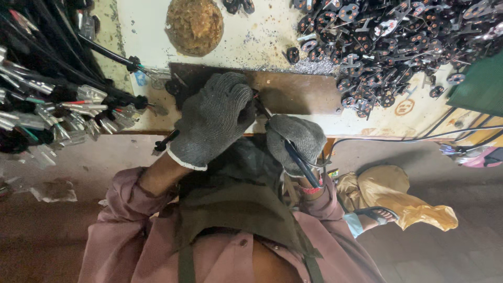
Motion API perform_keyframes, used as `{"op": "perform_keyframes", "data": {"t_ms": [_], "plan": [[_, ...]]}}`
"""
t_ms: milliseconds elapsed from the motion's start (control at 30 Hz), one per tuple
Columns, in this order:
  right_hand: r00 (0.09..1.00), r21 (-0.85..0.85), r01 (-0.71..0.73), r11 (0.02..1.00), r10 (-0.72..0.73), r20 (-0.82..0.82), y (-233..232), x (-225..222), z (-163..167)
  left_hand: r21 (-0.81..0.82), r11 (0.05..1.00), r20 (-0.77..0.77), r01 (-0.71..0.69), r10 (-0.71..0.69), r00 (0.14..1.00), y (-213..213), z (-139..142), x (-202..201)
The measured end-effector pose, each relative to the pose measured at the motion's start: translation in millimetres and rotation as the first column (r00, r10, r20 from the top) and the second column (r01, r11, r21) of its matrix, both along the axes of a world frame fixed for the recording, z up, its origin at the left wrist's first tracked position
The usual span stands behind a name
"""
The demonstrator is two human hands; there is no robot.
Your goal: The person sits at a workbench and solders wires onto small electronic components one at a time using a soldering iron, placing each finished component onto a large pile on the bench and picking up the next part to repeat the work.
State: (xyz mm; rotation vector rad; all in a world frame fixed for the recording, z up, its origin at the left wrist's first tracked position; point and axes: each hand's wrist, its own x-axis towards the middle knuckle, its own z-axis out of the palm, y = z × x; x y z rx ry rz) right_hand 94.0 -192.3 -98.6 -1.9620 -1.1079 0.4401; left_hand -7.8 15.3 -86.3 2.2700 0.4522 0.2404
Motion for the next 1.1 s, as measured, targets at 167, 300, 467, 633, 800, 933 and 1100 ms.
{"op": "perform_keyframes", "data": {"t_ms": [167, 300, 467, 633, 800, 933, 1100], "plan": [[0.995, 0.205, -0.002, 0.979, -0.018, 0.095, 23, 3, 4, -0.025, 1.0, 0.049, 0.007, -0.005, 0.999, 4, 7, 2], [0.994, 0.153, -0.1, 0.983, 0.091, 0.064, 23, 5, 5, -0.064, 0.997, 0.063, 0.05, -0.046, 0.997, 8, 11, 1], [0.995, 0.172, -0.058, 0.983, 0.043, 0.087, 14, 3, -1, 0.022, 1.0, 0.043, 0.003, -0.004, 0.999, 1, 1, -1], [0.999, 0.126, -0.051, 0.991, 0.053, -0.009, 15, 1, -1, 0.071, 0.997, 0.08, -0.007, 0.002, 0.997, 0, -3, -2], [0.994, 0.175, -0.002, 0.985, -0.017, 0.11, 16, 1, 2, 0.085, 0.996, 0.076, 0.0, -0.006, 0.997, 3, 1, 0], [1.0, 0.047, -0.003, 0.999, 0.001, 0.03, 11, 3, 3, 0.055, 0.998, 0.063, 0.0, -0.004, 0.998, 2, 1, 1], [0.999, 0.157, -0.017, 0.988, 0.023, -0.032, 8, 7, 0, 0.095, 0.995, 0.053, -0.019, 0.014, 0.999, -2, -3, -1]]}}
